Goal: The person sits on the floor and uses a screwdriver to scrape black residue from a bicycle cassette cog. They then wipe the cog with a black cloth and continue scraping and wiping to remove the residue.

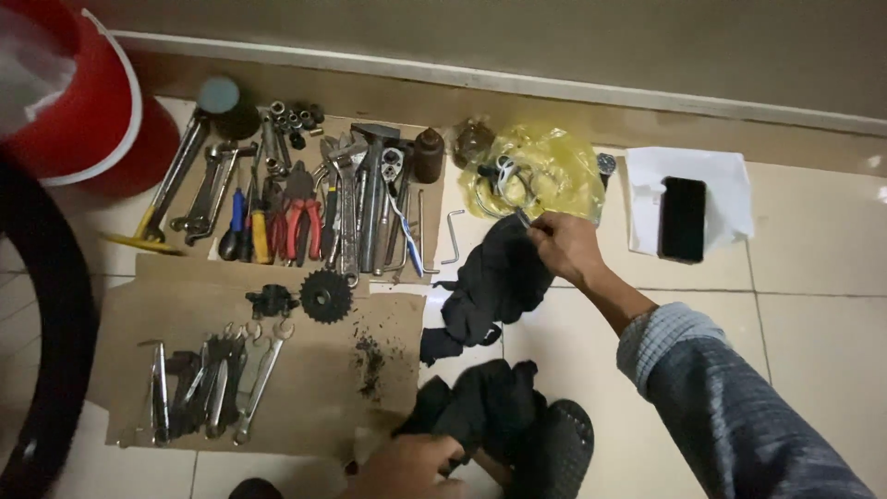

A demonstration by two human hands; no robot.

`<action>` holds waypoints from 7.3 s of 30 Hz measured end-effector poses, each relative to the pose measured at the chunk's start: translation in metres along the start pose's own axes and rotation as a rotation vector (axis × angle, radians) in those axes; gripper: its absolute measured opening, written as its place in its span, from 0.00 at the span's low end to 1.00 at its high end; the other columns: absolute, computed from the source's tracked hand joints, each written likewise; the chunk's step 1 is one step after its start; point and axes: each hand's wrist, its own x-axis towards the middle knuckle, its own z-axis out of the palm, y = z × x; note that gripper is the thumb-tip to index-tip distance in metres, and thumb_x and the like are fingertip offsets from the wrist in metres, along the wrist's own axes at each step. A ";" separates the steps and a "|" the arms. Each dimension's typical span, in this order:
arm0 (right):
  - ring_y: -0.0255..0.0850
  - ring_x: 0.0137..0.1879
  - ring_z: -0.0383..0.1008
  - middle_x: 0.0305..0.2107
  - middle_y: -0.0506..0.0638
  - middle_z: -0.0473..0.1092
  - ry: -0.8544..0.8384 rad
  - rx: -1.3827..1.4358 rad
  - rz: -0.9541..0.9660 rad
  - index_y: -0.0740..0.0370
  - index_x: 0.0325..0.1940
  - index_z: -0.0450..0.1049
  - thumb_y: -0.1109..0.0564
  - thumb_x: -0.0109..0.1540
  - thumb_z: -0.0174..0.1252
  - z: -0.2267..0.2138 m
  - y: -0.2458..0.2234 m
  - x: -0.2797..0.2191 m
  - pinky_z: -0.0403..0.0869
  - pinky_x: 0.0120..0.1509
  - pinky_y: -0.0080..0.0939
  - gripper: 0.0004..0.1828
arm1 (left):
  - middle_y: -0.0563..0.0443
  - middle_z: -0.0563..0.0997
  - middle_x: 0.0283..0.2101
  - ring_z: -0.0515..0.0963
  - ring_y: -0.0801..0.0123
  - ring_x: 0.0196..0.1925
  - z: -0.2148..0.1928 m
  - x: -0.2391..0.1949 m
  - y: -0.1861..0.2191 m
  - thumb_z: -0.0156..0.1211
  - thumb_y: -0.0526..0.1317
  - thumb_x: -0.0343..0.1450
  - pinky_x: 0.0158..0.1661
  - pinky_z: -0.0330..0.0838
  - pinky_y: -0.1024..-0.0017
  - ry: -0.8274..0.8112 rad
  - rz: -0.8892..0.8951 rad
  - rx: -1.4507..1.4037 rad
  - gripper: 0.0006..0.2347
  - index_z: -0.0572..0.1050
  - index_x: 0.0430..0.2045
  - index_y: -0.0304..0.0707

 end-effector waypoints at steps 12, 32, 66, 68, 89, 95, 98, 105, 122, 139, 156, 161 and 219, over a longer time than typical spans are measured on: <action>0.60 0.36 0.72 0.34 0.64 0.72 0.304 -0.189 -0.081 0.67 0.40 0.74 0.52 0.64 0.57 0.060 0.044 0.099 0.71 0.37 0.58 0.13 | 0.69 0.73 0.62 0.73 0.81 0.62 0.005 0.082 -0.047 0.53 0.56 0.70 0.59 0.64 0.78 -0.153 -0.059 -0.171 0.25 0.63 0.65 0.65; 0.48 0.53 0.79 0.46 0.46 0.75 -0.756 -0.784 -0.521 0.40 0.60 0.71 0.33 0.59 0.60 0.099 -0.016 -0.167 0.78 0.56 0.54 0.27 | 0.39 0.77 0.51 0.79 0.46 0.55 0.079 0.033 -0.152 0.66 0.49 0.61 0.54 0.73 0.48 0.674 -0.315 -0.376 0.28 0.72 0.55 0.37; 0.58 0.60 0.74 0.62 0.61 0.65 -0.648 -0.864 -0.120 0.50 0.73 0.53 0.37 0.63 0.44 0.226 0.044 -0.230 0.75 0.58 0.56 0.36 | 0.44 0.75 0.41 0.82 0.56 0.43 0.131 0.041 -0.156 0.67 0.28 0.65 0.49 0.80 0.53 0.350 0.550 -1.712 0.27 0.67 0.61 0.38; 0.56 0.56 0.77 0.56 0.59 0.70 -0.613 -0.873 -0.141 0.51 0.72 0.56 0.40 0.62 0.46 0.227 0.026 -0.232 0.76 0.55 0.55 0.35 | 0.45 0.76 0.41 0.82 0.57 0.43 0.127 0.030 -0.152 0.67 0.28 0.65 0.49 0.80 0.50 0.343 0.600 -1.736 0.24 0.70 0.57 0.41; 0.45 0.21 0.78 0.22 0.61 0.75 -0.756 -0.216 -0.097 0.69 0.50 0.73 0.50 0.59 0.53 -0.080 -0.148 -0.291 0.76 0.21 0.38 0.22 | 0.42 0.81 0.38 0.82 0.60 0.43 0.068 -0.065 -0.055 0.58 0.49 0.69 0.49 0.79 0.53 0.510 0.614 -1.658 0.14 0.75 0.39 0.38; 0.48 0.25 0.77 0.29 0.60 0.78 -0.508 0.092 0.112 0.54 0.62 0.74 0.47 0.58 0.58 -0.141 -0.205 -0.364 0.77 0.27 0.45 0.28 | 0.35 0.80 0.40 0.81 0.54 0.42 0.080 -0.170 -0.019 0.54 0.41 0.71 0.44 0.76 0.60 0.688 0.544 -1.599 0.13 0.74 0.42 0.29; 0.43 0.29 0.73 0.32 0.52 0.77 -0.512 0.205 0.201 0.43 0.63 0.77 0.47 0.59 0.58 -0.147 -0.212 -0.389 0.71 0.30 0.41 0.27 | 0.30 0.79 0.41 0.79 0.47 0.41 0.091 -0.208 -0.012 0.52 0.34 0.73 0.41 0.72 0.60 0.772 0.458 -1.639 0.12 0.74 0.44 0.19; 0.61 0.35 0.67 0.31 0.72 0.73 -0.246 0.452 0.419 0.57 0.64 0.84 0.68 0.61 0.62 -0.154 -0.220 -0.408 0.60 0.40 0.55 0.26 | 0.33 0.81 0.34 0.82 0.49 0.34 0.087 -0.172 -0.054 0.59 0.34 0.64 0.43 0.80 0.52 0.577 0.848 -1.738 0.11 0.76 0.34 0.21; 0.52 0.15 0.63 0.11 0.69 0.65 0.015 0.698 -0.380 0.74 0.61 0.74 0.64 0.50 0.57 -0.145 -0.094 -0.388 0.62 0.20 0.42 0.33 | 0.33 0.76 0.35 0.77 0.57 0.38 0.066 -0.207 -0.035 0.58 0.36 0.66 0.48 0.79 0.51 0.552 1.237 -1.546 0.14 0.73 0.39 0.19; 0.60 0.18 0.61 0.18 0.75 0.65 0.040 0.667 -0.272 0.79 0.61 0.73 0.70 0.51 0.54 -0.144 -0.102 -0.391 0.58 0.19 0.47 0.32 | 0.37 0.80 0.39 0.80 0.58 0.41 0.065 -0.208 -0.045 0.59 0.40 0.66 0.33 0.75 0.70 0.749 1.141 -1.279 0.11 0.77 0.35 0.28; 0.59 0.20 0.64 0.21 0.74 0.70 0.025 0.654 -0.194 0.78 0.58 0.77 0.72 0.51 0.58 -0.134 -0.102 -0.389 0.65 0.29 0.52 0.29 | 0.40 0.65 0.45 0.67 0.56 0.46 0.068 -0.199 -0.057 0.42 0.34 0.78 0.52 0.64 0.64 1.340 1.104 -0.093 0.07 0.69 0.33 0.30; 0.44 0.54 0.78 0.47 0.56 0.78 0.138 0.212 -0.374 0.64 0.55 0.78 0.68 0.44 0.69 -0.146 -0.121 -0.396 0.71 0.61 0.40 0.33 | 0.46 0.78 0.36 0.76 0.65 0.41 0.070 -0.222 -0.039 0.50 0.44 0.70 0.46 0.70 0.69 0.924 0.870 -1.013 0.15 0.71 0.44 0.32; 0.56 0.37 0.75 0.41 0.61 0.80 0.091 0.482 0.066 0.67 0.55 0.82 0.72 0.51 0.64 -0.139 -0.180 -0.424 0.72 0.45 0.49 0.27 | 0.33 0.72 0.63 0.77 0.47 0.63 0.071 -0.222 -0.047 0.59 0.47 0.70 0.56 0.81 0.58 1.166 0.957 -0.526 0.25 0.63 0.62 0.42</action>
